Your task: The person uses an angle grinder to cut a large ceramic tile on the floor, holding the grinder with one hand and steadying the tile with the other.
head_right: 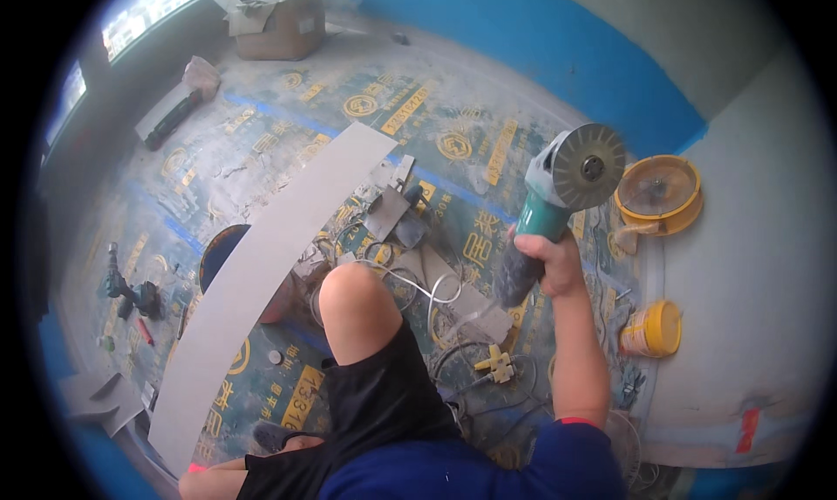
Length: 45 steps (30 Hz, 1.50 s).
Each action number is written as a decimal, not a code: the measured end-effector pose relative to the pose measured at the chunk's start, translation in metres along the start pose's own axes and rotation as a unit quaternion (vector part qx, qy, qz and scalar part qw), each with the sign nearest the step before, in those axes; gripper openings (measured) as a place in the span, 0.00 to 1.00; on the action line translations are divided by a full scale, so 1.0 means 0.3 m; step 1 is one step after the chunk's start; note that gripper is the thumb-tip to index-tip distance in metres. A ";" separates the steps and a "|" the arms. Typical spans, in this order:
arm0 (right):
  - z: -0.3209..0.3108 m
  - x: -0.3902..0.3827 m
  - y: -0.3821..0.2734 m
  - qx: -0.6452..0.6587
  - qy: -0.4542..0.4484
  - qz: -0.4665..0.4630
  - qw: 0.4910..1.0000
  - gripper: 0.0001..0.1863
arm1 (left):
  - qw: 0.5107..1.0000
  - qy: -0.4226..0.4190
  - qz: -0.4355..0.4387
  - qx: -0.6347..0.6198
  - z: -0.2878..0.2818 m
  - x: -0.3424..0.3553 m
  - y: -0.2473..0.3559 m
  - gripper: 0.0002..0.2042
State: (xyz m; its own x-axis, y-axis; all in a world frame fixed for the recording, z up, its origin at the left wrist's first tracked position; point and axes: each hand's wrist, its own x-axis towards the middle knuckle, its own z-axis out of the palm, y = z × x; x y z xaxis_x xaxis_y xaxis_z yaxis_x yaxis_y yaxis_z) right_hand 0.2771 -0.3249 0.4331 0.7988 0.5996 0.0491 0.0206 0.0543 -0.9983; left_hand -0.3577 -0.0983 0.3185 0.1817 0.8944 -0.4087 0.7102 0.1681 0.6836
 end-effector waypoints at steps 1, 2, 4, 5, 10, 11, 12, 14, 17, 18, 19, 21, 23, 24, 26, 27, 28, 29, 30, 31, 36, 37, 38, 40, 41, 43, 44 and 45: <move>0.019 -0.029 0.006 0.015 0.010 0.009 1.000 0.28 | 0.999 0.039 0.022 0.002 -0.070 -0.021 0.014 0.14; 0.019 -0.059 0.013 0.030 0.024 0.020 0.999 0.27 | 0.995 0.084 0.048 0.003 -0.142 -0.045 0.042 0.14; -0.049 -0.107 0.090 0.024 0.033 0.043 0.998 0.28 | 0.979 0.158 0.130 0.001 -0.245 -0.088 0.139 0.14; -0.049 -0.138 0.098 0.024 0.055 0.051 0.997 0.27 | 0.967 0.173 0.186 -0.012 -0.271 -0.107 0.195 0.14; 0.088 -0.173 0.076 -0.069 0.080 -0.080 0.991 0.26 | 0.904 0.026 0.416 -0.091 -0.043 -0.079 0.533 0.14; 0.103 -0.185 0.058 -0.078 0.076 -0.085 0.990 0.27 | 0.905 -0.015 0.422 -0.056 0.138 -0.058 0.632 0.14; 0.094 -0.204 0.025 -0.086 0.078 -0.087 0.989 0.28 | 0.886 -0.114 0.444 -0.069 0.307 -0.083 0.734 0.20; 0.096 -0.247 -0.021 -0.090 0.110 -0.064 0.988 0.25 | 0.808 -0.267 0.521 -0.058 0.622 -0.175 0.893 0.38; 0.105 -0.249 -0.007 -0.057 0.194 -0.120 0.972 0.23 | 0.758 -0.244 0.605 0.021 1.004 -0.334 0.984 0.51; 0.104 -0.247 -0.009 -0.050 0.220 -0.143 0.964 0.23 | 0.764 -0.213 0.609 0.002 1.107 -0.359 0.989 0.52; 0.145 -0.231 -0.038 -0.053 0.226 -0.135 0.963 0.22 | 0.775 -0.161 0.609 -0.039 1.158 -0.344 1.005 0.52; 0.224 -0.210 -0.078 -0.019 0.214 -0.144 0.966 0.21 | 0.808 -0.107 0.572 -0.096 1.185 -0.281 1.067 0.49; 0.265 -0.259 -0.097 -0.011 0.191 -0.105 0.976 0.21 | 0.832 -0.154 0.514 -0.141 1.162 -0.229 1.111 0.42; 0.259 -0.291 -0.103 -0.011 0.163 -0.071 0.984 0.22 | 0.825 -0.188 0.514 -0.143 1.134 -0.207 1.101 0.38; 0.206 -0.323 -0.038 0.122 0.121 -0.118 0.978 0.30 | 0.762 -0.334 0.534 -0.155 1.064 -0.152 1.110 0.43; 0.203 -0.322 -0.056 0.135 0.084 -0.116 0.981 0.36 | 0.727 -0.390 0.535 -0.182 1.017 -0.134 1.113 0.44; 0.184 -0.277 -0.077 0.110 0.028 -0.143 0.983 0.43 | 0.701 -0.439 0.531 -0.183 0.968 -0.114 1.157 0.44; 0.159 -0.226 -0.090 0.134 0.015 -0.160 0.978 0.44 | 0.677 -0.475 0.527 -0.195 0.952 -0.095 1.211 0.44; 0.180 -0.173 -0.108 0.163 0.008 -0.182 0.970 0.44 | 0.671 -0.445 0.558 -0.202 0.929 -0.064 1.252 0.44; 0.204 -0.118 -0.136 0.173 -0.002 -0.207 0.963 0.43 | 0.674 -0.462 0.553 -0.164 0.874 -0.036 1.316 0.44; 0.441 0.022 -0.312 0.113 0.015 -0.396 0.911 0.38 | 0.728 -0.052 0.673 -0.122 0.730 0.041 1.423 0.42; 0.496 0.032 -0.361 0.115 0.007 -0.398 0.910 0.36 | 0.725 0.031 0.677 -0.123 0.682 0.049 1.417 0.42; 0.531 0.048 -0.393 0.117 -0.005 -0.399 0.909 0.35 | 0.733 0.043 0.667 -0.128 0.641 0.051 1.391 0.43; 0.618 0.066 -0.424 0.165 -0.110 -0.365 0.910 0.32 | 0.751 0.071 0.643 -0.136 0.535 0.053 1.276 0.45; 0.669 0.062 -0.467 0.195 -0.147 -0.337 0.909 0.31 | 0.736 0.088 0.655 -0.149 0.466 0.020 1.243 0.42; 0.771 0.057 -0.427 0.257 -0.215 -0.229 0.914 0.30 | 0.727 0.127 0.670 -0.080 0.430 0.022 1.104 0.37; 0.783 0.032 -0.366 0.284 -0.238 -0.162 0.914 0.30 | 0.726 0.139 0.672 -0.044 0.454 0.001 0.998 0.35; 0.817 0.037 -0.340 0.296 -0.256 -0.103 0.914 0.29 | 0.708 0.179 0.682 -0.035 0.419 0.007 0.957 0.31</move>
State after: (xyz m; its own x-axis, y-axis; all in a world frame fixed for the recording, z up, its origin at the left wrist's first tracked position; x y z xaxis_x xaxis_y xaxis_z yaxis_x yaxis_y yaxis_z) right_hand 0.1366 -0.1281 0.5433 0.4256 0.8150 0.3932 -0.3116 0.5399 -0.7819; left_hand -0.0678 -0.1003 0.4380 0.4730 0.2895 0.8322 0.0011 -0.9447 0.3279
